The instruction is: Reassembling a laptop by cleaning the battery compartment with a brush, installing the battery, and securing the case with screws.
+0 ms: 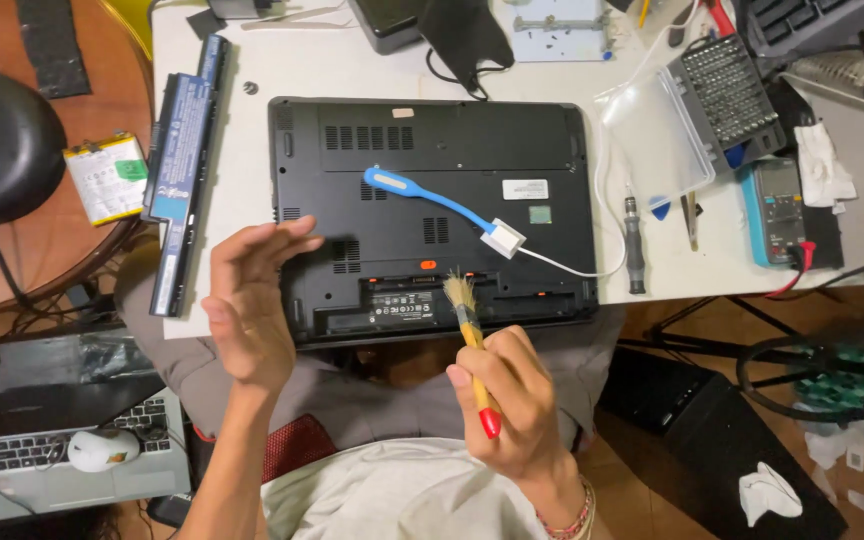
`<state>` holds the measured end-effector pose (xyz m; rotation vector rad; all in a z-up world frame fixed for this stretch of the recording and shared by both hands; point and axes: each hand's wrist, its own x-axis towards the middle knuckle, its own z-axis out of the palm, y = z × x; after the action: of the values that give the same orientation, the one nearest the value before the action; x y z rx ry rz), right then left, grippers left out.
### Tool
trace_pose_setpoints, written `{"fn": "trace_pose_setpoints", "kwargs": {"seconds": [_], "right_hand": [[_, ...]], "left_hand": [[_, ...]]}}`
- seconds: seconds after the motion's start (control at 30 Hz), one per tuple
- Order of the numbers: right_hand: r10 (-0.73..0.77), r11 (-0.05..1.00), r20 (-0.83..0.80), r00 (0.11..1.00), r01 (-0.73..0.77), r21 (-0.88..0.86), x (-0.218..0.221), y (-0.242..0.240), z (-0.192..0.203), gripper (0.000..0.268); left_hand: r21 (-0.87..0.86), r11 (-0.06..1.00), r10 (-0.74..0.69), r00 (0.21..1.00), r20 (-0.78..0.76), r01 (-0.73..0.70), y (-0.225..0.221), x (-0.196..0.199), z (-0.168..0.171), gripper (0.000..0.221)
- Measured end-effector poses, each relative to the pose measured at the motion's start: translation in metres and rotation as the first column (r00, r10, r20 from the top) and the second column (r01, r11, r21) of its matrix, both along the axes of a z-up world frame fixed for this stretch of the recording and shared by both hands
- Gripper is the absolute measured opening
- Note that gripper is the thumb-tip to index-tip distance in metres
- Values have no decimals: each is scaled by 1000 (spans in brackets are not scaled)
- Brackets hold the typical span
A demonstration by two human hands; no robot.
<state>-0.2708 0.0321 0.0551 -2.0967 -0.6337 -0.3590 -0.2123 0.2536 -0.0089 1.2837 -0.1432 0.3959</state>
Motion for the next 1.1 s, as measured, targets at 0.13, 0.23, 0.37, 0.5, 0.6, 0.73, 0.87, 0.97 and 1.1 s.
{"fn": "trace_pose_setpoints", "kwargs": {"seconds": [0.13,0.23,0.37,0.5,0.6,0.73,0.87,0.97,1.1], "right_hand": [[261,963,-160,952,-267,-18,8,27,-5,10],[510,838,-312,801,-381,391,9,22,5,15],[219,973,-133,967,-207,100,20,30,15,29],[356,933,-155,922,-341,116,28,58,17,25],[474,871,-219,853,-417,262,33,62,18,21],[319,857,-217,923,-183,483,35,43,19,27],[340,912,-211,916,-267,311,32,46,10,24],[475,878,-388,790,-396,268,27,46,9,27],[406,889,-329,853,-285,359,29,55,6,20]], "left_hand": [[-59,996,-68,997,-33,66,5,0,5,72],[-271,956,-139,987,-79,113,16,0,-5,70],[-200,971,-142,989,-46,130,16,3,-1,71],[-196,968,-166,986,-25,158,17,3,-1,71],[-249,953,-186,982,-30,173,19,3,-1,73],[-298,935,-205,979,-21,190,21,4,1,73],[-285,942,-190,982,-14,179,20,4,1,74],[-264,947,-190,982,-2,183,20,3,3,74],[-263,948,-188,982,-3,181,19,2,5,72]]}}
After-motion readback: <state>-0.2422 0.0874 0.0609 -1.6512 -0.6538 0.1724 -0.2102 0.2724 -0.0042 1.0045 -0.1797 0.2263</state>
